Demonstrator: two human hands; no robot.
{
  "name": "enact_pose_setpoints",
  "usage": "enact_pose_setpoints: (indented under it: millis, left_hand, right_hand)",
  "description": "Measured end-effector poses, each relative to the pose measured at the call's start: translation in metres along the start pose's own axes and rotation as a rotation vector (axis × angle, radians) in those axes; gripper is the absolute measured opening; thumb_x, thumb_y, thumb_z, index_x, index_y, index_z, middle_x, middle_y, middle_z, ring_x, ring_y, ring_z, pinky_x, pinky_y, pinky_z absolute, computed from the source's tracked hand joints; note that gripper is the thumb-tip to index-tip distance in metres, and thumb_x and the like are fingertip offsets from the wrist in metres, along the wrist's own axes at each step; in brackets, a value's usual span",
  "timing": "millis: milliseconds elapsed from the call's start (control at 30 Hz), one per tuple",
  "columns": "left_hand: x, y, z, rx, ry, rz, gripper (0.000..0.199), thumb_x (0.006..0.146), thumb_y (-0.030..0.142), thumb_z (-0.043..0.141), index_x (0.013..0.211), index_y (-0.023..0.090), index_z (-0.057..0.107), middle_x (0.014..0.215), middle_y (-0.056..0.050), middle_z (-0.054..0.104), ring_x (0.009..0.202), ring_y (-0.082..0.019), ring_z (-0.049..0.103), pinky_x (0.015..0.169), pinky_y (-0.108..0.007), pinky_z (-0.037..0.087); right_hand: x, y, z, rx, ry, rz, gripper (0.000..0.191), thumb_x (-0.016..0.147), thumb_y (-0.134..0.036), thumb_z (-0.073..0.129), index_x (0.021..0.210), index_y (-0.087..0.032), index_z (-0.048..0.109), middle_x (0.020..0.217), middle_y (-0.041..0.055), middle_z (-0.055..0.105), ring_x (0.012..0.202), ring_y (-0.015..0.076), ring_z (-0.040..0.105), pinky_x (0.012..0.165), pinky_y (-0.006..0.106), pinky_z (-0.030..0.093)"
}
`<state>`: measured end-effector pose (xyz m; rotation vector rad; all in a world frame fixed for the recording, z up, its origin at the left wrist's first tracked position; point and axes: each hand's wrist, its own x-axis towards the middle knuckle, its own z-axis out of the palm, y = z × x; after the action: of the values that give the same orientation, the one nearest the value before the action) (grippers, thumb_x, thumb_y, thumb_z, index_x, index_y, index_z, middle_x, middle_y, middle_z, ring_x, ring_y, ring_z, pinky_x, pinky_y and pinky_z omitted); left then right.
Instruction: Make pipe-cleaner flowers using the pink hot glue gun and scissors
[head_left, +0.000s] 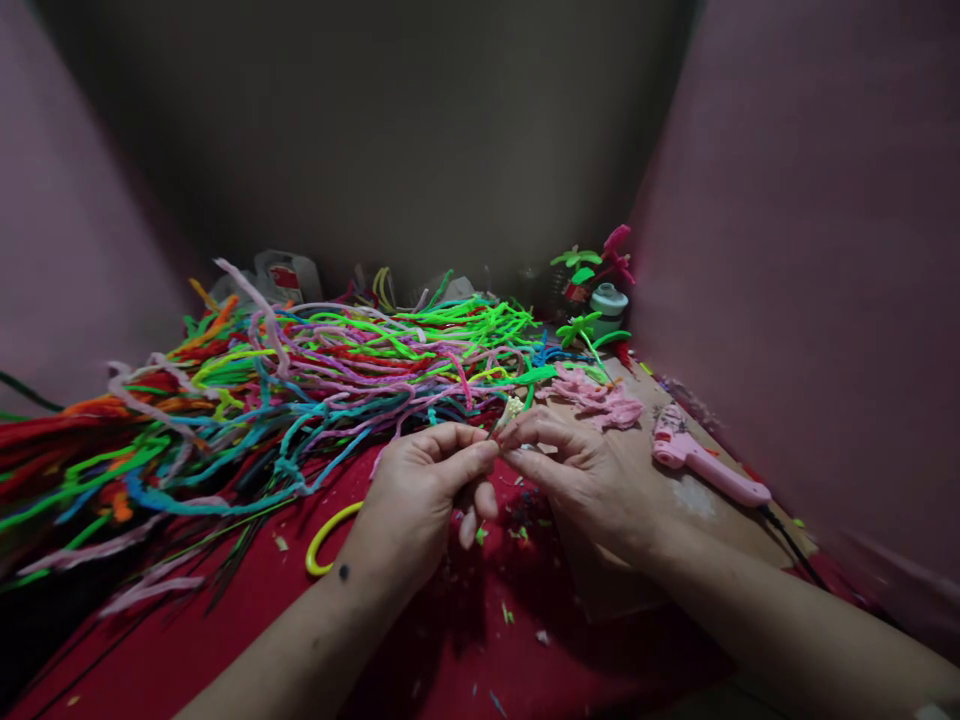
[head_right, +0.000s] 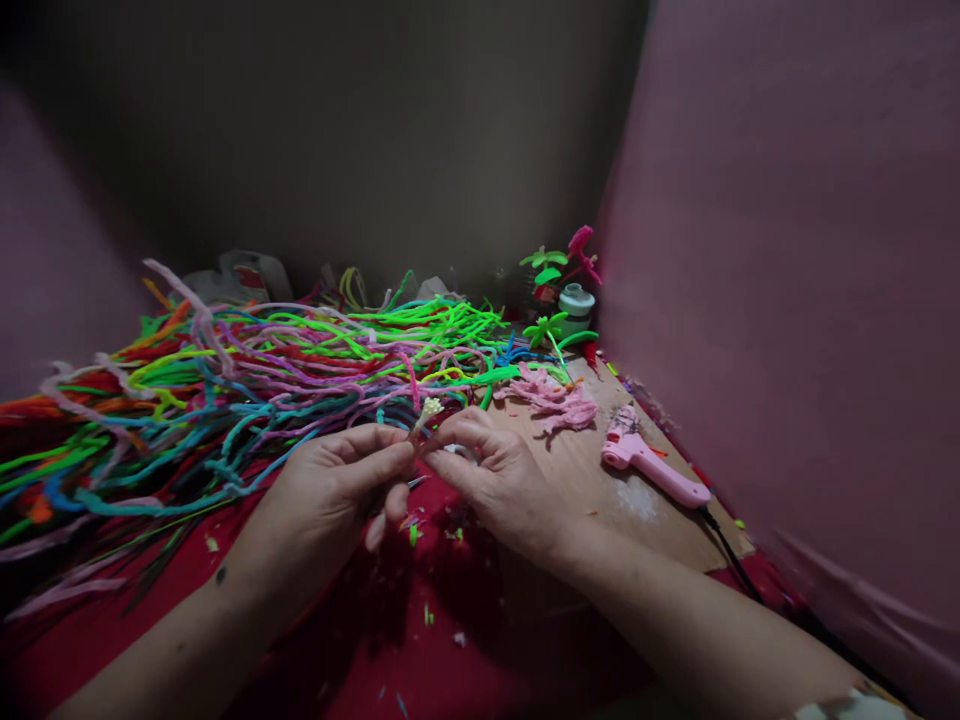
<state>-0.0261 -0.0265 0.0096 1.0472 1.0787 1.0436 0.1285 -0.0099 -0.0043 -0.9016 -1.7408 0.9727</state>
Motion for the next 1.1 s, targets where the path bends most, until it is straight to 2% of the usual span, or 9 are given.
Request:
enact_pose_setpoints:
  millis: [133, 400, 533, 633, 800, 1000, 1100]
  left_hand:
    - [0.002, 0.0, -0.001, -0.021, -0.033, 0.007, 0.016, 0.079, 0.029, 0.06, 0.076, 0.014, 0.058, 0.045, 0.001, 0.059, 0.031, -0.008, 0.046, 0.036, -0.017, 0.035]
    - [0.003, -0.001, -0.002, -0.055, -0.033, 0.001, 0.013, 0.079, 0.027, 0.061, 0.078, 0.014, 0.057, 0.048, -0.001, 0.062, 0.033, -0.009, 0.049, 0.036, -0.017, 0.036]
    - [0.002, -0.001, 0.0, -0.035, -0.032, 0.008, 0.013, 0.08, 0.026, 0.058, 0.075, 0.014, 0.055, 0.049, 0.0, 0.062, 0.032, -0.008, 0.05, 0.035, -0.016, 0.036]
    - [0.002, -0.001, 0.001, -0.002, -0.054, 0.004, 0.015, 0.082, 0.028, 0.057, 0.074, 0.015, 0.054, 0.047, 0.0, 0.061, 0.03, -0.007, 0.048, 0.034, -0.015, 0.034]
    - [0.001, -0.004, 0.003, 0.027, -0.093, -0.016, 0.016, 0.082, 0.029, 0.056, 0.074, 0.015, 0.053, 0.045, 0.001, 0.06, 0.03, -0.007, 0.047, 0.033, -0.014, 0.033]
    - [0.001, -0.005, 0.005, 0.059, -0.11, -0.009, 0.017, 0.083, 0.031, 0.054, 0.074, 0.016, 0.053, 0.045, 0.001, 0.06, 0.03, -0.008, 0.047, 0.033, -0.016, 0.035]
    - [0.001, -0.004, 0.006, 0.087, -0.094, -0.026, 0.02, 0.084, 0.032, 0.053, 0.072, 0.016, 0.052, 0.041, 0.003, 0.056, 0.028, -0.006, 0.04, 0.031, -0.015, 0.028]
  right_hand:
    - [-0.001, 0.001, -0.001, -0.004, 0.006, 0.017, 0.009, 0.085, -0.024, 0.058, 0.081, -0.022, 0.065, 0.087, 0.0011, 0.061, 0.089, 0.016, 0.056, 0.086, 0.035, 0.041]
    - [-0.001, 0.001, -0.005, -0.045, 0.036, 0.001, 0.01, 0.085, -0.026, 0.058, 0.078, -0.022, 0.064, 0.085, 0.0009, 0.06, 0.086, 0.0164, 0.054, 0.084, 0.034, 0.041]
    - [-0.001, 0.0, -0.006, 0.083, 0.053, 0.004, 0.009, 0.084, -0.025, 0.058, 0.078, -0.022, 0.064, 0.086, 0.0007, 0.061, 0.087, 0.0158, 0.055, 0.084, 0.033, 0.041]
    - [0.0, 0.001, -0.003, 0.172, 0.052, 0.067, 0.009, 0.084, -0.027, 0.058, 0.079, -0.022, 0.064, 0.085, 0.0001, 0.061, 0.085, 0.015, 0.055, 0.081, 0.031, 0.042]
    - [-0.001, 0.005, 0.002, 0.259, 0.099, 0.173, 0.01, 0.081, -0.031, 0.062, 0.08, -0.022, 0.065, 0.082, -0.0007, 0.059, 0.075, 0.0129, 0.053, 0.07, 0.027, 0.043]
    - [-0.003, 0.009, 0.005, 0.332, 0.113, 0.21, 0.011, 0.079, -0.032, 0.064, 0.08, -0.022, 0.065, 0.083, -0.0013, 0.058, 0.07, 0.0111, 0.052, 0.066, 0.027, 0.043]
    - [-0.003, 0.01, 0.006, 0.35, 0.135, 0.227, 0.011, 0.078, -0.032, 0.066, 0.079, -0.022, 0.065, 0.082, -0.0009, 0.057, 0.069, 0.0111, 0.051, 0.063, 0.026, 0.042]
